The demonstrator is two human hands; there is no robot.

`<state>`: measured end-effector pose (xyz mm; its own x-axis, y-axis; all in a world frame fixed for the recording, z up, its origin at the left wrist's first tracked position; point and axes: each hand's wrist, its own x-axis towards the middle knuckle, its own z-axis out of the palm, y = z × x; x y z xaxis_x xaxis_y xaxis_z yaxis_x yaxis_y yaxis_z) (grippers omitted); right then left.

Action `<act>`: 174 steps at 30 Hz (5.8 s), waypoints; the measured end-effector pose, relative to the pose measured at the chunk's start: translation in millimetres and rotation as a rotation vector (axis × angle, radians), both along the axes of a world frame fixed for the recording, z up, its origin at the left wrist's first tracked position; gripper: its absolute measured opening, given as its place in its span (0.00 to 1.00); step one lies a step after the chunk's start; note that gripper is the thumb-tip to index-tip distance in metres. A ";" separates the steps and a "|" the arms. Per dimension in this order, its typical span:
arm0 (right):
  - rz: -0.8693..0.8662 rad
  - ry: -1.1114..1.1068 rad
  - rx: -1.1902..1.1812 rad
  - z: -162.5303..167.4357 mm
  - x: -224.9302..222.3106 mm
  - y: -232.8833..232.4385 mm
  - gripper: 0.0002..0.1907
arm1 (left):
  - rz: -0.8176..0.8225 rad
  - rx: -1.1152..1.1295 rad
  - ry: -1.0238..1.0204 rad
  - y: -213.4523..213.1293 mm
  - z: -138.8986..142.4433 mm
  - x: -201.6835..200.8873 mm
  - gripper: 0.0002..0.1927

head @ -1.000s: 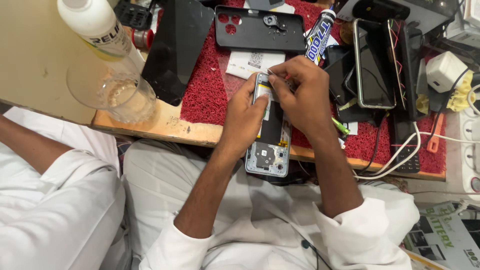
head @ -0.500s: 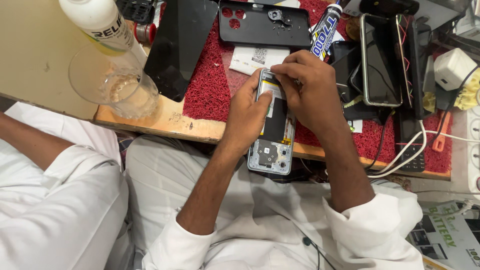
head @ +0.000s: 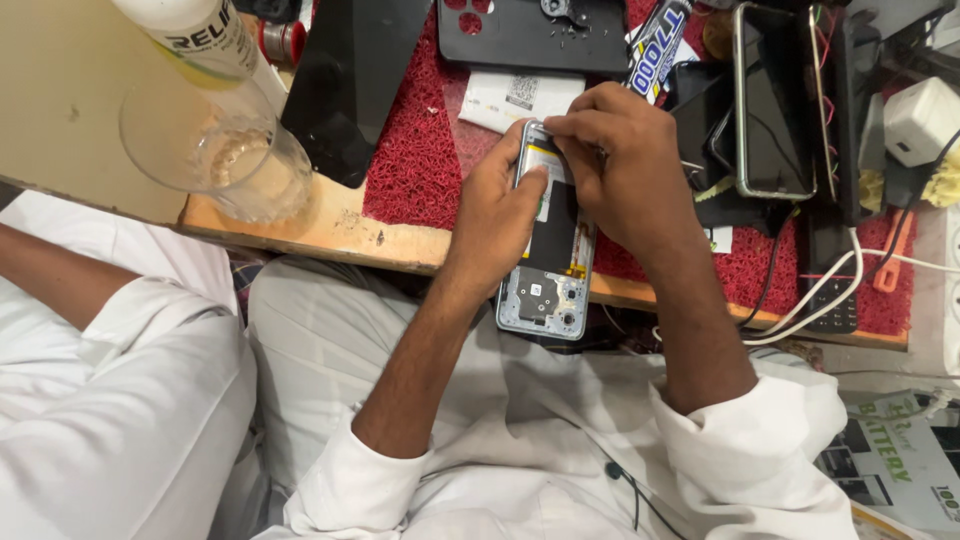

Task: The person disassembles a smartphone by removing screws and prying open the casing. They then use a green plastic tool to separate the screen from the frame and disconnect internal components.

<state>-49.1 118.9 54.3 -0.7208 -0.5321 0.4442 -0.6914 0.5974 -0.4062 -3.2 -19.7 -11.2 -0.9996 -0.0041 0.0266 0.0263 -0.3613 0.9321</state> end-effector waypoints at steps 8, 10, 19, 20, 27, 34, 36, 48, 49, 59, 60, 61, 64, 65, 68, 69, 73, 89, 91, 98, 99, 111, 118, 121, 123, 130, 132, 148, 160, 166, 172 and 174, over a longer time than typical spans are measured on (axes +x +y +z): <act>-0.043 -0.008 -0.019 -0.9 6.8 -7.9 0.05 | 0.026 0.009 0.046 0.6 -4.2 -2.0 0.19; -0.059 0.005 -0.017 0.0 7.1 -10.7 0.05 | 0.052 0.000 0.022 2.0 -2.3 -2.8 0.21; -0.189 -0.084 -0.141 -5.8 13.4 -20.0 0.04 | 0.078 -0.093 -0.066 3.4 3.2 -3.8 0.19; -0.194 -0.073 -0.153 -7.0 14.8 -21.0 0.04 | 0.089 -0.117 -0.033 3.6 2.8 -2.6 0.18; -0.271 -0.042 -0.134 -5.9 15.6 -26.8 0.05 | 0.092 -0.145 -0.011 -0.1 9.1 -3.5 0.19; -0.229 -0.041 -0.058 0.7 15.4 -23.3 0.05 | 0.100 -0.211 0.007 -1.7 11.6 -0.1 0.19; -0.199 -0.081 -0.096 2.3 16.0 -21.4 0.06 | 0.084 -0.196 -0.003 -2.1 10.0 0.3 0.20; -0.036 0.028 -0.018 3.3 8.4 -12.9 0.08 | 0.084 -0.202 0.092 -2.2 2.2 -1.2 0.23; -0.039 0.009 -0.030 4.0 6.5 -10.5 0.07 | 0.071 -0.205 0.074 -1.8 3.4 -1.5 0.24; -0.133 0.125 -0.003 -3.0 17.0 -22.6 0.05 | 0.057 -0.281 0.019 -3.6 4.5 -1.9 0.27; -0.133 0.191 0.031 -3.7 18.8 -23.7 0.06 | 0.054 -0.281 0.037 -5.4 2.1 -2.6 0.27; -0.121 0.203 0.033 -3.7 18.8 -23.1 0.06 | 0.047 -0.278 0.055 -4.9 0.0 -3.4 0.27; -0.097 0.157 -0.011 -4.3 15.1 -20.6 0.06 | 0.021 -0.221 0.083 -5.2 -4.5 -2.0 0.27; -0.102 0.084 -0.054 -4.3 12.5 -18.9 0.05 | 0.035 -0.220 0.084 -4.0 -4.5 -1.9 0.26; -0.108 0.024 -0.099 -7.8 9.8 -18.4 0.04 | 0.070 -0.177 0.079 -1.0 -1.2 -1.4 0.24; -0.109 0.030 -0.101 -9.3 9.6 -18.6 0.04 | 0.075 -0.137 0.069 0.2 0.6 -1.9 0.23; -0.125 0.035 -0.126 -14.3 12.1 -20.5 0.03 | 0.040 -0.102 -0.015 -1.4 6.7 -0.4 0.20; -0.160 0.054 -0.088 -9.0 15.2 -22.5 0.05 | 0.065 -0.034 0.022 -0.6 4.2 -0.8 0.18; -0.137 0.053 -0.043 -4.8 14.1 -20.6 0.06 | 0.083 -0.035 0.059 -0.8 4.5 -0.4 0.18; -0.155 -0.036 -0.071 -1.6 9.8 -20.8 0.07 | 0.078 -0.096 -0.011 -1.6 4.1 -0.6 0.19; -0.158 -0.028 -0.064 -1.9 8.7 -20.5 0.07 | 0.097 -0.098 0.054 -1.7 3.6 -0.7 0.19; -0.084 -0.139 -0.018 -0.4 -8.8 -14.2 0.05 | 0.092 -0.141 0.038 -3.1 2.3 -0.9 0.18; -0.125 -0.141 -0.020 -1.1 -6.0 -15.4 0.04 | 0.065 -0.088 0.008 -3.1 7.7 -0.1 0.17; -0.110 -0.124 -0.049 -4.1 -5.4 -13.4 0.04 | 0.048 -0.179 -0.108 -3.5 8.9 0.7 0.18; -0.104 -0.122 -0.066 -6.3 -4.6 -11.7 0.05 | 0.079 -0.171 -0.028 -2.4 7.9 1.2 0.19; -0.198 -0.174 -0.113 3.3 -44.5 -7.8 0.04 | 0.075 -0.077 0.053 -0.5 0.1 -1.0 0.21; -0.178 -0.140 -0.041 9.2 -73.4 -5.6 0.04 | 0.046 -0.044 -0.001 0.2 -0.7 -1.0 0.21; -0.241 -0.085 0.286 8.6 -116.9 -9.4 0.06 | 0.059 -0.115 -0.027 -3.7 3.9 -0.5 0.21; -0.078 -0.358 0.085 33.9 -49.9 18.4 0.10 | 0.028 -0.001 -0.039 -1.1 1.4 -1.0 0.21; -0.076 -0.340 0.019 25.1 -7.7 15.8 0.05 | 0.036 0.066 0.017 0.1 2.9 -1.4 0.22; -0.005 -0.209 0.033 23.3 -2.4 9.5 0.06 | 0.061 -0.038 -0.175 1.9 9.1 -4.8 0.23; -0.024 -0.218 0.023 23.7 -2.3 11.2 0.06 | 0.076 -0.040 -0.161 4.9 9.6 -5.4 0.19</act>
